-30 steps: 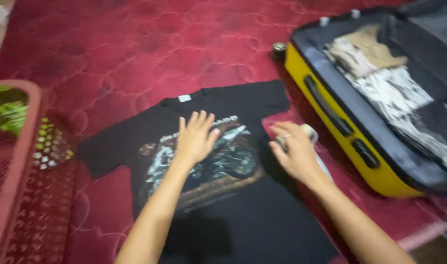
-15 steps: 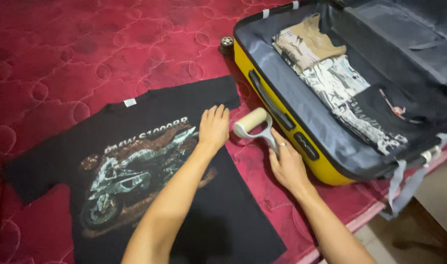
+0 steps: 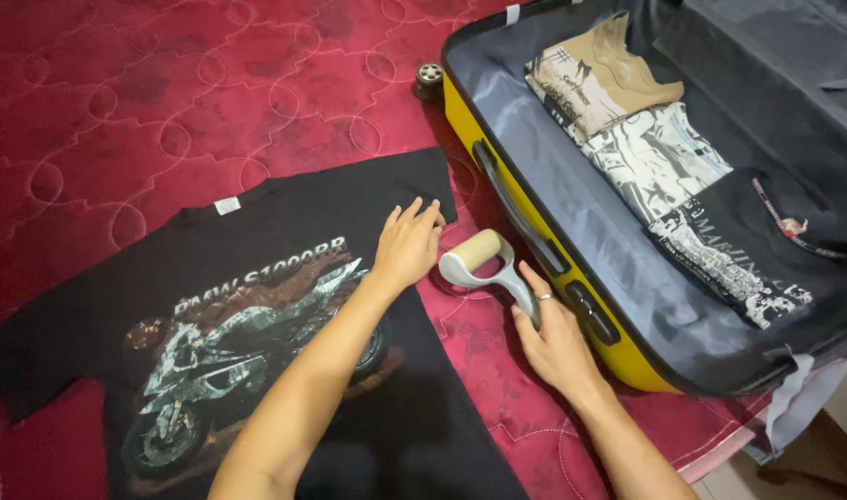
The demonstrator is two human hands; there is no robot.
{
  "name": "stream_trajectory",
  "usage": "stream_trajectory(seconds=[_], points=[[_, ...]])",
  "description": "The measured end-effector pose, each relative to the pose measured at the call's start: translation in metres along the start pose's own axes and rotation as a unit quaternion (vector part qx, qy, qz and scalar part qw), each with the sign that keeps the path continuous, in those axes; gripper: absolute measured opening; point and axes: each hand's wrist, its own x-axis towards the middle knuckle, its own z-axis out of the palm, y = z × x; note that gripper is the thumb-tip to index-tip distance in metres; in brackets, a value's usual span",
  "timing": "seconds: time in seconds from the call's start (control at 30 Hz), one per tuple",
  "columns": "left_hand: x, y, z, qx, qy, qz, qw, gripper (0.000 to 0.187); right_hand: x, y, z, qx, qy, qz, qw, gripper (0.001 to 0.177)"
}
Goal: The person smooths a black t-shirt on a red patterned bed and uses a lint roller to remove lint from the shirt's surface. The person repeatedly rolls the lint roller over the shirt while holding it flat with the other hand.
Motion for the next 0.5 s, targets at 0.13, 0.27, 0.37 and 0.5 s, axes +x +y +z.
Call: stream_trajectory(seconds=[0.13, 0.27, 0.37, 0.5], points=[[0.008, 0.006, -0.003, -0.014, 0.031, -0.020, 0.999, 0.034, 0.001, 0.003, 0.001, 0.003, 0.001, 0.009, 1.000, 0.062], [0.011, 0.007, 0.004, 0.128, 0.014, 0.055, 0.990, 0.049, -0.001, 0.009, 0.002, 0.020, 0.021, -0.040, 0.999, 0.062], [0.024, -0.007, 0.005, 0.019, -0.067, -0.054, 0.996, 0.044, 0.001, 0.009, 0.004, 0.024, 0.037, -0.081, 0.996, 0.058], [0.028, -0.018, 0.013, 0.131, -0.008, -0.064, 0.989, 0.047, 0.000, 0.008, 0.006, 0.005, 0.051, -0.122, 0.991, 0.053]])
